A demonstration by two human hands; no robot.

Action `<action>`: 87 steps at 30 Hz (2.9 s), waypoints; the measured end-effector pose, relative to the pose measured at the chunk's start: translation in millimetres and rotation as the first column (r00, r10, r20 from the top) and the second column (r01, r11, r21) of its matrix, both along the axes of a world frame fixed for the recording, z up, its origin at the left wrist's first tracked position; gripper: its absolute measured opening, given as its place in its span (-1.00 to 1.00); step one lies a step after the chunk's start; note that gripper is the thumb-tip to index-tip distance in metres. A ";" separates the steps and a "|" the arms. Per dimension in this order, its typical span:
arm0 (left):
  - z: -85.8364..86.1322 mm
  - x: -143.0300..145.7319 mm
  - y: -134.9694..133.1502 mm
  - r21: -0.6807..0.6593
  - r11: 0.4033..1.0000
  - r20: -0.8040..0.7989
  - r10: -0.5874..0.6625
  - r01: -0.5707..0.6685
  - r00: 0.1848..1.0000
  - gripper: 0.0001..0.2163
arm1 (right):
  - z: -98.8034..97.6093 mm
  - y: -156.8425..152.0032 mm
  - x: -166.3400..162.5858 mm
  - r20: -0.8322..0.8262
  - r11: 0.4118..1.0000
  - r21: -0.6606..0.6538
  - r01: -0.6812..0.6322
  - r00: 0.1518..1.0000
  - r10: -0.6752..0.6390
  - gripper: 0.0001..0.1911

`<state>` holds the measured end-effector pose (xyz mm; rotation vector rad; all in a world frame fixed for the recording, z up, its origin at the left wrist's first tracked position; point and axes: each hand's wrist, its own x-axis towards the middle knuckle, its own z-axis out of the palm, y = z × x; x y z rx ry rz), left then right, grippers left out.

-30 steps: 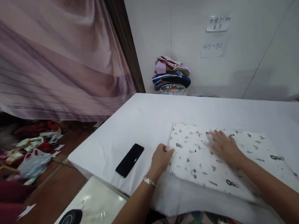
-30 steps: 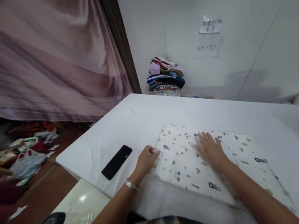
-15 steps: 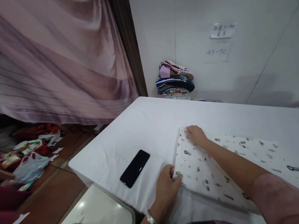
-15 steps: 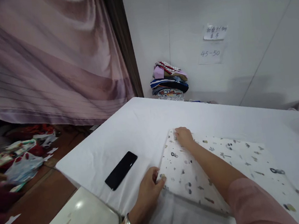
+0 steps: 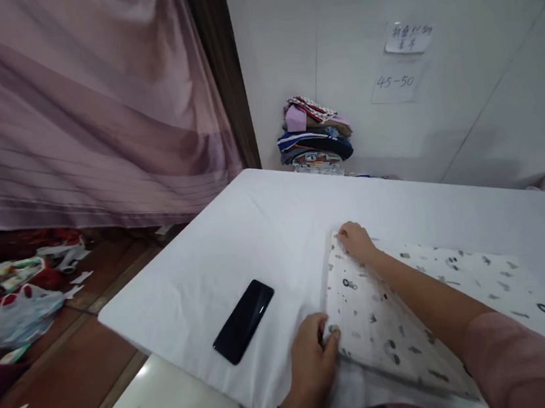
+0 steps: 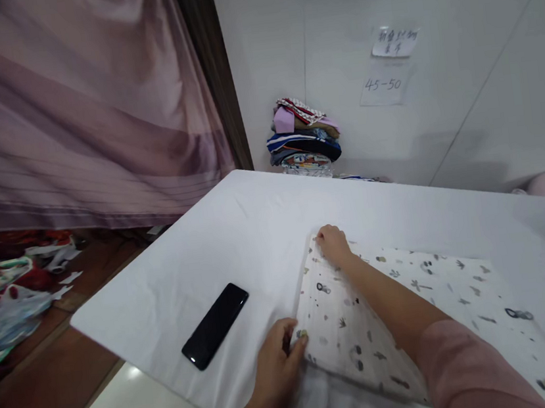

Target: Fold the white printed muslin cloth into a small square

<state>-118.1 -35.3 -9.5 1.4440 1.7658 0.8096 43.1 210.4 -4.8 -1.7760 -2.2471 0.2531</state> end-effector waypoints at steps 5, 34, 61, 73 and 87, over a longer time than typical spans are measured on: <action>4.1 -1.6 -3.2 -0.011 1.000 0.030 -0.016 0.016 0.999 -0.71 | -1.6 0.7 -1.3 -0.027 0.999 -0.022 0.031 0.999 -0.032 -0.82; -6.1 -7.5 -5.7 0.014 0.996 -0.089 -0.083 0.085 0.993 -0.71 | 0.7 -6.2 -14.5 -0.035 0.993 -0.026 -0.116 0.993 0.115 -0.73; 28.2 66.9 158.4 0.235 0.760 -0.763 -0.243 0.607 0.600 -0.54 | 18.9 -87.4 96.6 0.017 0.996 0.023 0.083 0.996 -0.083 -0.54; -13.7 65.5 193.8 0.200 0.808 -0.801 -0.191 0.554 0.568 -0.35 | 0.5 -113.7 235.3 0.102 0.943 -0.106 0.316 0.947 -0.306 -0.38; -9.1 70.8 195.3 0.096 0.850 -0.810 -0.235 0.518 0.537 -0.34 | -2.1 -140.5 293.2 0.073 0.873 -0.213 0.439 0.898 -0.434 -0.34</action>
